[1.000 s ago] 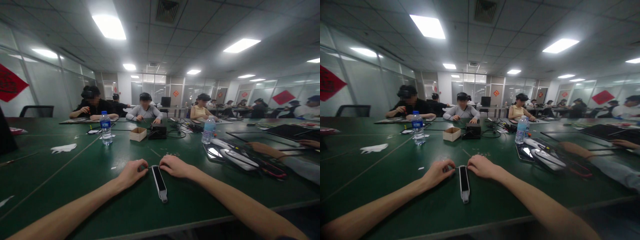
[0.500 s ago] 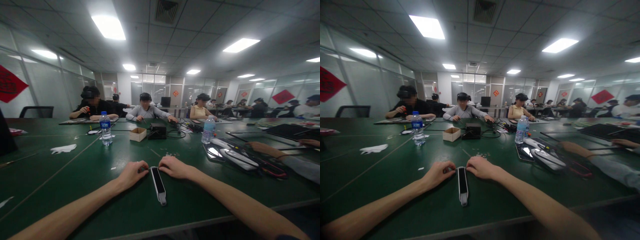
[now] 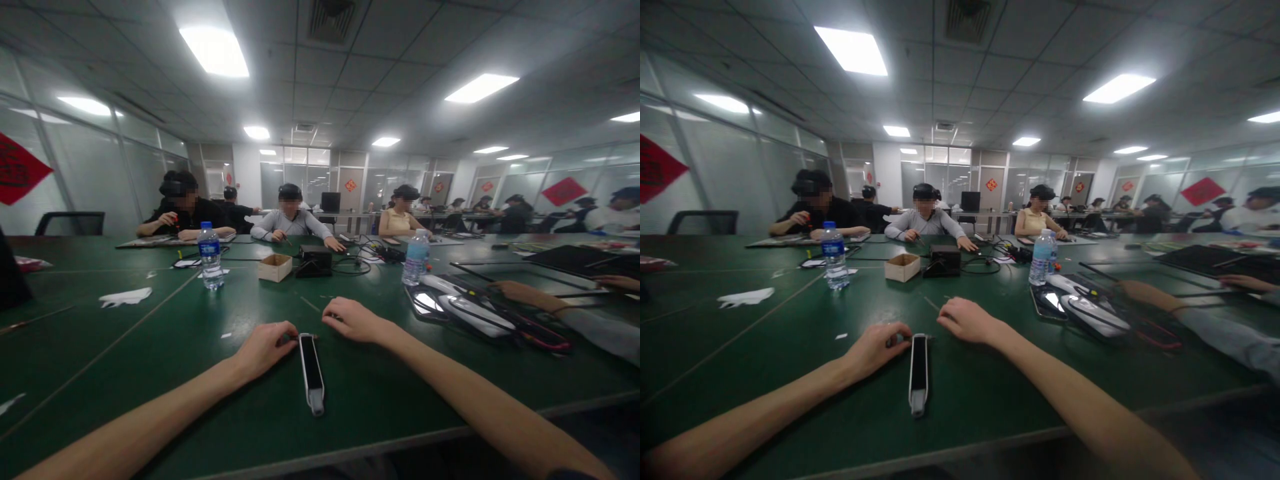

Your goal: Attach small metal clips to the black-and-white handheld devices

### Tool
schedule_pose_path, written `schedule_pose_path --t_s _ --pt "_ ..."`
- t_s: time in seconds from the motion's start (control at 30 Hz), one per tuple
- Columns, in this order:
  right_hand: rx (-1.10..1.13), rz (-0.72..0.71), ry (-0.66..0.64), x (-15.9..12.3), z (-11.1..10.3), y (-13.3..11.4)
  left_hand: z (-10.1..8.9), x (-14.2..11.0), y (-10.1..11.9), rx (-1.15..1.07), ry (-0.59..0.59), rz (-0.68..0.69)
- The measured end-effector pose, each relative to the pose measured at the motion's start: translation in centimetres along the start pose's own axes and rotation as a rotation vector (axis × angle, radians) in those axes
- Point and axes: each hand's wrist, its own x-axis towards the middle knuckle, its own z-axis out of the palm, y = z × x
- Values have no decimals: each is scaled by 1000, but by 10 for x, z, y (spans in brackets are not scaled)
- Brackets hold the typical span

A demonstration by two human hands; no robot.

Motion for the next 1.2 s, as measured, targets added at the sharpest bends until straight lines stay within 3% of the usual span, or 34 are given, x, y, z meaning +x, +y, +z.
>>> schedule_pose_path --t_s 0.13,0.27,0.37,0.83,1.2 --pt "-167 183 25 -5 -5 38 0 -2 1 26 -12 -11" --pt "-209 323 -75 -13 -3 72 1 -3 0 9 -29 -12" --pt "-181 357 -132 -16 0 84 1 -3 0 12 -23 -9" --pt "21 496 -191 -11 2 78 0 -3 1 2 -14 -4" --pt "195 410 -8 -9 7 67 2 -3 -1 4 -1 25"
